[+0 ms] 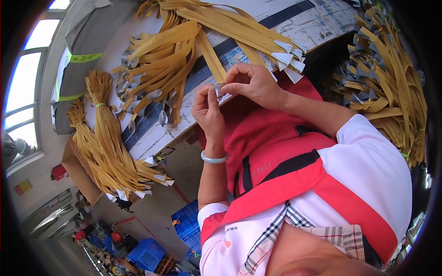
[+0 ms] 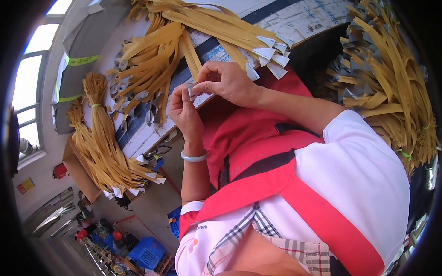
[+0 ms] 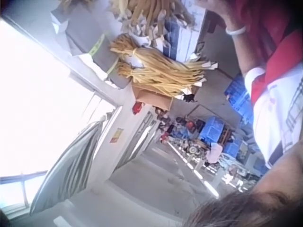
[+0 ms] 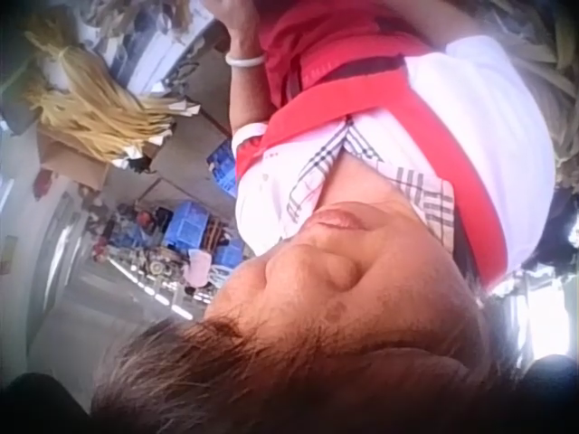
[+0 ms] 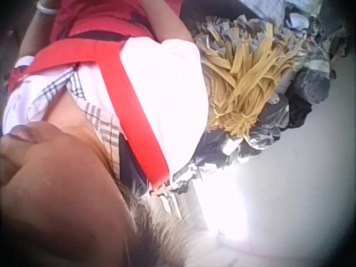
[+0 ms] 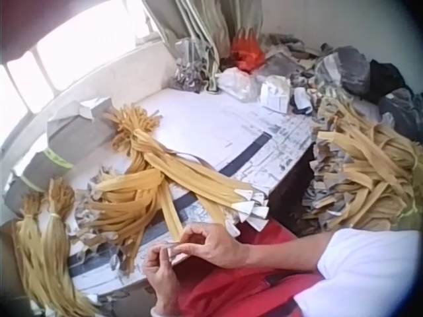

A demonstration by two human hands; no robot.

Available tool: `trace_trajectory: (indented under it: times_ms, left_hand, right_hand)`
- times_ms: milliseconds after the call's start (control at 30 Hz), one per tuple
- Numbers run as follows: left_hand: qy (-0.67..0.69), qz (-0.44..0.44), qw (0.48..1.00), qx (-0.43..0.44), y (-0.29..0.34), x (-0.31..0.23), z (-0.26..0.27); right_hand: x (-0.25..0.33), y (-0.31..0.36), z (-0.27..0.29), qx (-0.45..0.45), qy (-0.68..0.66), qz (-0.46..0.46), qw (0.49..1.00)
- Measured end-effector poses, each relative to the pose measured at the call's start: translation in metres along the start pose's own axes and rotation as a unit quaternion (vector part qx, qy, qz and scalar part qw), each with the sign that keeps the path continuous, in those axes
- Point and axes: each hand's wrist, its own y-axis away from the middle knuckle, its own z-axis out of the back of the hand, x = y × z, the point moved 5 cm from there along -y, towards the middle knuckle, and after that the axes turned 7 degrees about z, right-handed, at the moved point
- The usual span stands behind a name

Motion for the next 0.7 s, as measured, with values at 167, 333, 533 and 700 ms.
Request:
trace_trajectory:
  times_ms: [167, 333, 533, 700]
  left_hand:
    - [-0.013, -0.004, 1.0, -0.001, 0.001, 0.001, -0.002]
    - [-0.028, -0.006, 0.999, 0.017, 0.001, 0.004, 0.0]
    - [-0.016, -0.005, 1.0, 0.018, 0.004, 0.01, -0.002]
    - [-0.025, -0.01, 1.0, -0.005, 0.007, 0.01, -0.004]
  right_hand:
    - [-0.009, 0.007, 0.001, 0.003, 0.015, 0.016, 1.0]
    - [-0.009, 0.005, -0.001, -0.007, -0.036, -0.014, 0.999]
    - [-0.013, 0.006, 0.001, 0.011, -0.046, -0.033, 0.998]
    - [-0.013, 0.006, 0.001, 0.0, -0.023, 0.008, 1.0]
